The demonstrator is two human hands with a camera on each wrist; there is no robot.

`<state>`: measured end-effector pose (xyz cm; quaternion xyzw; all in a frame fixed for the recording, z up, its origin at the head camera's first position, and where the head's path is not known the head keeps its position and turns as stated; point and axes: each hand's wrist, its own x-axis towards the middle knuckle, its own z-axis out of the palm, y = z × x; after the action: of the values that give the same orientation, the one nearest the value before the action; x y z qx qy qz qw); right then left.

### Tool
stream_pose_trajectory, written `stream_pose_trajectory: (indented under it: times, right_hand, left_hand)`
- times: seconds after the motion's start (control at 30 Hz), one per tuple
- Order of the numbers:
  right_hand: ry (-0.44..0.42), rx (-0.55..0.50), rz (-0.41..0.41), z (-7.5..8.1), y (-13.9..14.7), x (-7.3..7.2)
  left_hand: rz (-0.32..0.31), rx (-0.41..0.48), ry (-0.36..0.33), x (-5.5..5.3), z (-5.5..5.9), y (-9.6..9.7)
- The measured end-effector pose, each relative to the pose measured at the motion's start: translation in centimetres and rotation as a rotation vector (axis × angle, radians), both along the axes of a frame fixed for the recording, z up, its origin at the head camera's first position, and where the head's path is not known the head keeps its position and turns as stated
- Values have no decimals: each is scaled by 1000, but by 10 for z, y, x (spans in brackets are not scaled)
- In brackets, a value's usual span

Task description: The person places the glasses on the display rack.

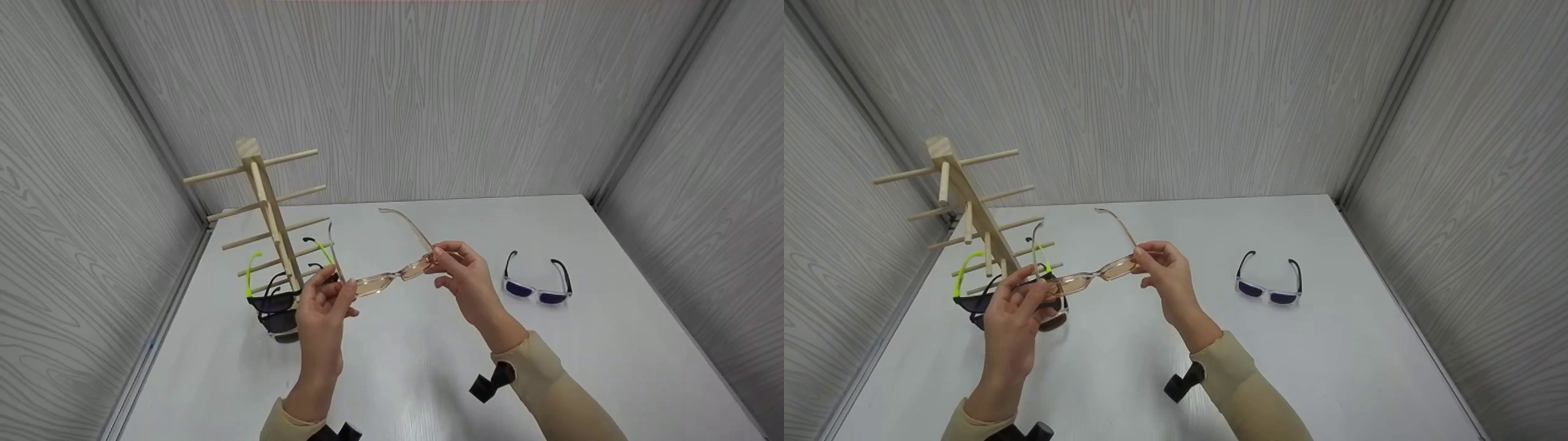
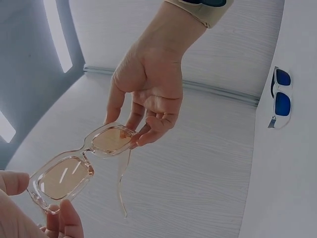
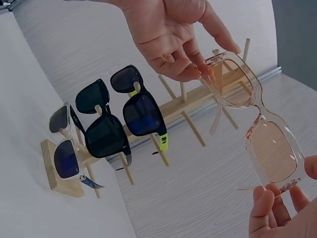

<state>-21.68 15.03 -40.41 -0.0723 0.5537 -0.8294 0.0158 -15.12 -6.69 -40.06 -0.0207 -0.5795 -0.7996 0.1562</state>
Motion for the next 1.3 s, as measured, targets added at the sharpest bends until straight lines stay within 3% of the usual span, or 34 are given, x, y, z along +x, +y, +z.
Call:
stream_pose_trajectory:
  times: [0.47,0.83,1.13,1.3]
  right_hand:
    - [45,2,77,6,-27,-6]
    - [64,-29,152,13,-46,-8]
    - [59,25,176,19,-62,-15]
    - [40,32,170,20,-70,-19]
  left_hand:
    - [92,11,2,11,6,-17]
    - [197,-7,97,20,11,-24]
    - [237,56,141,21,15,-32]
    - [265,59,122,19,16,-37]
